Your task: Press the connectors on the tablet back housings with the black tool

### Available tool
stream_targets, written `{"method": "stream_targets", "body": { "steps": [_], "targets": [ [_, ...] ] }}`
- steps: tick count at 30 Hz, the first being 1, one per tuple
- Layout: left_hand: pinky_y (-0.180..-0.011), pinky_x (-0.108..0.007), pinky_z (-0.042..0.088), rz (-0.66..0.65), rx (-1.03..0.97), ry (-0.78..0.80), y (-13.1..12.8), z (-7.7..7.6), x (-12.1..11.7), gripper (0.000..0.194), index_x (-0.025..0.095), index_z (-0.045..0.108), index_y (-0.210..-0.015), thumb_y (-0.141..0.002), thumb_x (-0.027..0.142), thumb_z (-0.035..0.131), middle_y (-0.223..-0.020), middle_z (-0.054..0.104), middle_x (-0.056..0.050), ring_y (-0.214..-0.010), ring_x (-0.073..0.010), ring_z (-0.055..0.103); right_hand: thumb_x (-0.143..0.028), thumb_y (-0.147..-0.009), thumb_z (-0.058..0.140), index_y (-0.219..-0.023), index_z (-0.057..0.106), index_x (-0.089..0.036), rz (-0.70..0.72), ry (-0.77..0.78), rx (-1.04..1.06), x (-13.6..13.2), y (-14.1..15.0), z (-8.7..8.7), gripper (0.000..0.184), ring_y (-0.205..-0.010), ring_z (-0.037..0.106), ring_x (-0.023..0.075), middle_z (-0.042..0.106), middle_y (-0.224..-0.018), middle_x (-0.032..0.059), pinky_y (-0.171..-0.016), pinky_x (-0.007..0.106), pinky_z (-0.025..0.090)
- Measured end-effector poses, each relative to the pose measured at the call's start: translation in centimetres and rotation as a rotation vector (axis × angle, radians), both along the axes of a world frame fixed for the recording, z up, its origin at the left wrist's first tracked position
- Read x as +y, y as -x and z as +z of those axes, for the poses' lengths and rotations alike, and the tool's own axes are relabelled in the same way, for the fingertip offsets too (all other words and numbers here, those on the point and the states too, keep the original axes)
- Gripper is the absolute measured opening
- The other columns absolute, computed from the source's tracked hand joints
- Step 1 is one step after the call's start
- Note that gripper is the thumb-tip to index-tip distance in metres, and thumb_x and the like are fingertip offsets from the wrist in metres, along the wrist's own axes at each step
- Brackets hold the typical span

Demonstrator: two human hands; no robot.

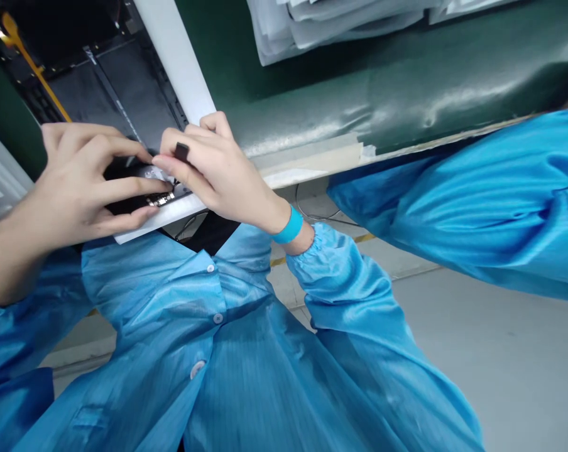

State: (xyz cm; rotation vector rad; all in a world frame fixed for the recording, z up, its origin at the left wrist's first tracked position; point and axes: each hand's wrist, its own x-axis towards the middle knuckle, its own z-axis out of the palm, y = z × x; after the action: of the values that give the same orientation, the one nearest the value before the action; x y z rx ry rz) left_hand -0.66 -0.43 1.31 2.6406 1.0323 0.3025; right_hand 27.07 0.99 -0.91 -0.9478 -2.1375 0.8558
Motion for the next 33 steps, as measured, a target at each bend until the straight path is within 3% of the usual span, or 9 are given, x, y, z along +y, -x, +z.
{"method": "stream_targets", "body": {
  "steps": [5, 9, 13, 23, 29, 33],
  "targets": [
    [-0.128, -0.073, 0.044, 0.032, -0.048, -0.018, 0.0, 0.1, -0.7, 0.039, 0.035, 0.072, -0.146, -0.116, 0.056, 0.059, -0.149, 0.072, -0.006, -0.146, -0.0388, 0.063, -0.069, -0.118, 0.037, -0.094, 0.063, -0.031, -0.135, 0.054, 0.101, -0.2, -0.3, 0.3, 0.053, -0.089, 0.069, 0.0262, 0.075, -0.084, 0.0034, -0.101, 0.049, 0.058],
    [-0.132, -0.076, 0.039, 0.06, 0.031, 0.019, -0.4, 0.5, -1.2, 0.039, 0.035, 0.072, -0.144, -0.118, 0.058, 0.053, -0.155, 0.069, -0.005, -0.151, -0.0398, 0.061, -0.067, -0.119, 0.038, -0.095, 0.064, -0.029, -0.056, 0.019, 0.085, -0.1, -0.3, 0.2, 0.052, -0.09, 0.065, 0.027, 0.073, -0.078, 0.0035, -0.104, 0.051, 0.055],
    [-0.134, -0.082, 0.034, 0.062, 0.039, 0.045, -0.5, 0.6, -1.5, 0.034, 0.04, 0.074, -0.143, -0.117, 0.055, 0.058, -0.157, 0.069, -0.002, -0.154, -0.042, 0.062, -0.067, -0.119, 0.037, -0.096, 0.064, -0.029, -0.046, 0.014, 0.032, -0.1, -0.3, 0.1, 0.052, -0.093, 0.067, 0.0274, 0.072, -0.077, 0.0032, -0.106, 0.052, 0.055],
    [-0.132, -0.078, 0.043, 0.022, 0.095, -0.06, -0.4, 0.7, -1.8, 0.031, 0.043, 0.07, -0.146, -0.116, 0.044, 0.064, -0.159, 0.068, 0.001, -0.151, -0.035, 0.065, -0.065, -0.119, 0.038, -0.098, 0.066, -0.029, -0.047, 0.009, 0.024, 0.0, -0.3, -0.2, 0.05, -0.094, 0.07, 0.0266, 0.072, -0.076, 0.0028, -0.111, 0.052, 0.055],
    [-0.132, -0.083, 0.037, -0.005, 0.026, -0.057, -0.3, 0.0, -1.2, 0.027, 0.042, 0.075, -0.138, -0.118, 0.049, 0.059, -0.153, 0.07, 0.001, -0.152, -0.0388, 0.064, -0.065, -0.119, 0.038, -0.098, 0.067, -0.029, -0.063, 0.037, -0.027, -0.2, -0.3, 0.5, 0.051, -0.095, 0.07, 0.0274, 0.074, -0.078, 0.0035, -0.112, 0.051, 0.055],
    [-0.129, -0.083, 0.04, -0.042, 0.01, -0.119, -0.1, -0.5, -1.0, 0.031, 0.04, 0.07, -0.145, -0.118, 0.049, 0.059, -0.155, 0.069, -0.002, -0.151, -0.0397, 0.064, -0.063, -0.12, 0.038, -0.098, 0.067, -0.029, -0.056, 0.024, -0.012, -0.2, -0.3, 0.3, 0.051, -0.096, 0.069, 0.0271, 0.073, -0.078, 0.0032, -0.111, 0.051, 0.054]
  ]
}}
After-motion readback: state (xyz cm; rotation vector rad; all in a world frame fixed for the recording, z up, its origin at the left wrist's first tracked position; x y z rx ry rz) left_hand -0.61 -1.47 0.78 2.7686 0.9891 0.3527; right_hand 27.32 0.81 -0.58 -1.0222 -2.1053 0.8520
